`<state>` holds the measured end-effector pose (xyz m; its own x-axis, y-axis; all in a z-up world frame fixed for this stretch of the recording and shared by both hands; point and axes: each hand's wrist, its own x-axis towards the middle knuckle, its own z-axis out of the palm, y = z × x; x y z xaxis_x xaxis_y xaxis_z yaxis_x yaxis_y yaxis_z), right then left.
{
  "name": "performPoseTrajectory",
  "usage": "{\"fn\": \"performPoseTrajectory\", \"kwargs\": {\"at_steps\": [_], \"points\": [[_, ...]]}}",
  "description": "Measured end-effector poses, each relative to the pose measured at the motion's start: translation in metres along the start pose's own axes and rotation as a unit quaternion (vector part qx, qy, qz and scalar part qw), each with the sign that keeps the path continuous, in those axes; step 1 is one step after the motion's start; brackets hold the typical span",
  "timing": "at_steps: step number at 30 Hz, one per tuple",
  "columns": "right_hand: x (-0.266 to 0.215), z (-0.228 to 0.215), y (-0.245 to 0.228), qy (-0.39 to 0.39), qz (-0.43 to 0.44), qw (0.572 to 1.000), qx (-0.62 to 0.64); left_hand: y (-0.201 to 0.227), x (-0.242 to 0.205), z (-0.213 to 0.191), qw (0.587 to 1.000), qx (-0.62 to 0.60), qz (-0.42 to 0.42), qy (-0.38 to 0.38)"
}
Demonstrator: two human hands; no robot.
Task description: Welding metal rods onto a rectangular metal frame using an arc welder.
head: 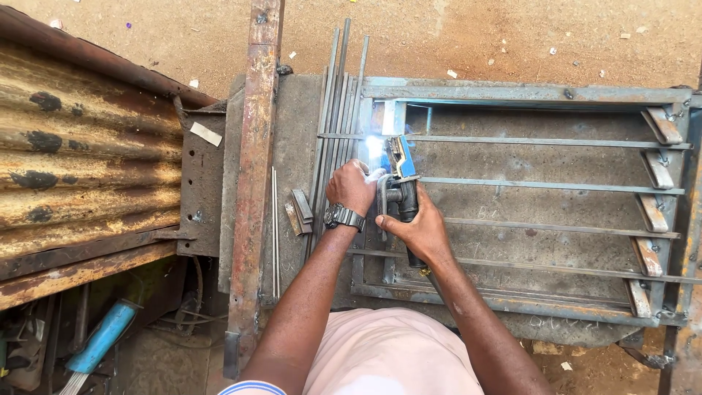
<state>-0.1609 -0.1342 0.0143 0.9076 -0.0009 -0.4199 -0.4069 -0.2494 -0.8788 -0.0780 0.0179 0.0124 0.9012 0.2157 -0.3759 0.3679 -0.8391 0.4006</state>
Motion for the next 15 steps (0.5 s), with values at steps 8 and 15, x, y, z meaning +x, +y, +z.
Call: {"fn": "performPoseTrajectory", "kwargs": {"at_steps": [8, 15], "points": [[0.002, 0.000, -0.002, -0.011, 0.054, 0.998, -0.003, -0.009, 0.003, 0.013, 0.999, -0.006, 0.021, 0.025], [0.005, 0.001, 0.004, -0.008, 0.034, 0.999, -0.005, -0.009, 0.004, 0.015, 1.000, 0.006, 0.009, 0.021]]}}
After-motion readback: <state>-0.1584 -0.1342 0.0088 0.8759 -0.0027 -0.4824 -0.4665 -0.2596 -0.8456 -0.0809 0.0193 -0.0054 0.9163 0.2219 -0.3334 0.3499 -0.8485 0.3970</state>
